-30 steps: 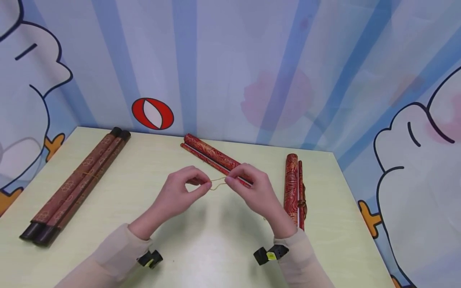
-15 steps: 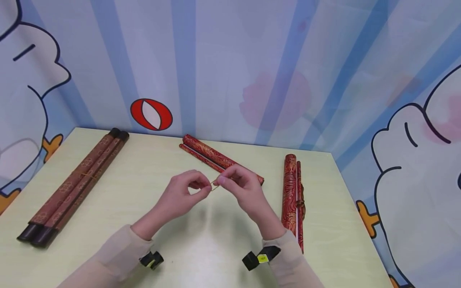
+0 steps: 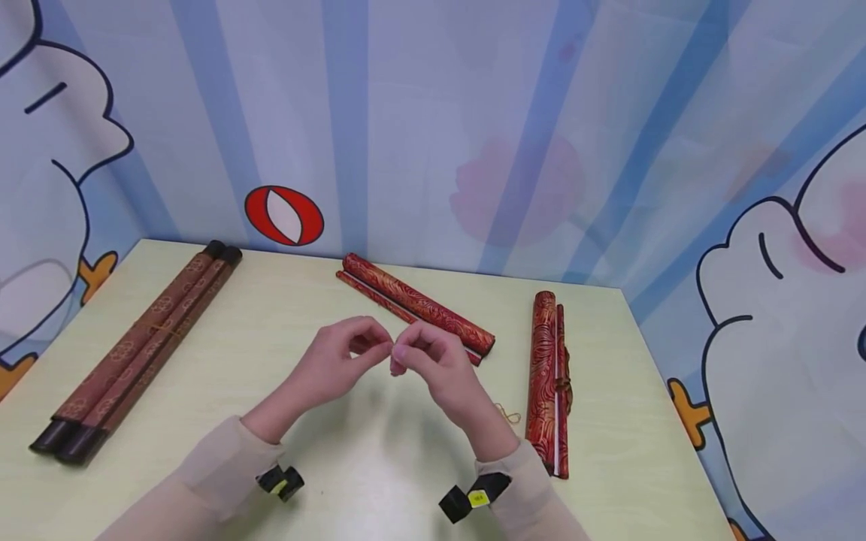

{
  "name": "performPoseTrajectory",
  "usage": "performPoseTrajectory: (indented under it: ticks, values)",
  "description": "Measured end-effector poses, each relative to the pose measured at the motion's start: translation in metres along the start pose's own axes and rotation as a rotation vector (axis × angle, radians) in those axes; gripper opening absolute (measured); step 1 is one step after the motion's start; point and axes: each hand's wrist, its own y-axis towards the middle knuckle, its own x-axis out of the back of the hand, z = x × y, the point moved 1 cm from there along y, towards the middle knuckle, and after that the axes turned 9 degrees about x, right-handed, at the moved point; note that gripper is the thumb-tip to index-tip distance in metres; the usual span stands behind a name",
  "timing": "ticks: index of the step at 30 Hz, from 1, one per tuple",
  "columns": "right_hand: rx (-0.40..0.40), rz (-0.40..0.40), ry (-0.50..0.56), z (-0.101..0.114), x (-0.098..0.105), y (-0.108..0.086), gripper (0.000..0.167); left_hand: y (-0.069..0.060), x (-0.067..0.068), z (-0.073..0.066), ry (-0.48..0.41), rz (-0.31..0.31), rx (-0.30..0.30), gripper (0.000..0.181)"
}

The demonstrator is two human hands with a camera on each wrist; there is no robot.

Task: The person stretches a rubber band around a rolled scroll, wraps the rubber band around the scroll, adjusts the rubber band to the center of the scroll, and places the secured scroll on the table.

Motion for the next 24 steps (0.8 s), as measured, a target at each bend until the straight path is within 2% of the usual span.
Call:
performPoseTrajectory:
  ticks: [3,8,13,18,21,24]
  values:
    - [-0.019,0.051,-0.050,-0.001,-0.001,-0.002,0.012,0.001,0.006,-0.002,0.006,-0.028,-0.030,0.004]
    - [-0.049,0.114,-0.102,-0.005,0.000,-0.006,0.023,-0.001,0.019,-0.010,0.013,-0.102,-0.144,0.005]
    - [-0.100,0.120,-0.094,-0.010,0.001,-0.006,0.037,-0.004,0.028,-0.022,0.081,-0.144,-0.253,0.005]
    - [-0.195,0.091,-0.037,-0.016,0.003,-0.004,0.051,-0.009,0.030,-0.033,0.164,-0.176,-0.389,0.006]
    - [-0.208,0.088,-0.038,-0.020,0.004,-0.004,0.047,-0.011,0.029,-0.038,0.207,-0.205,-0.482,0.007]
    - [-0.204,0.097,-0.058,-0.021,0.006,-0.004,0.034,-0.013,0.027,-0.042,0.270,-0.231,-0.575,0.008]
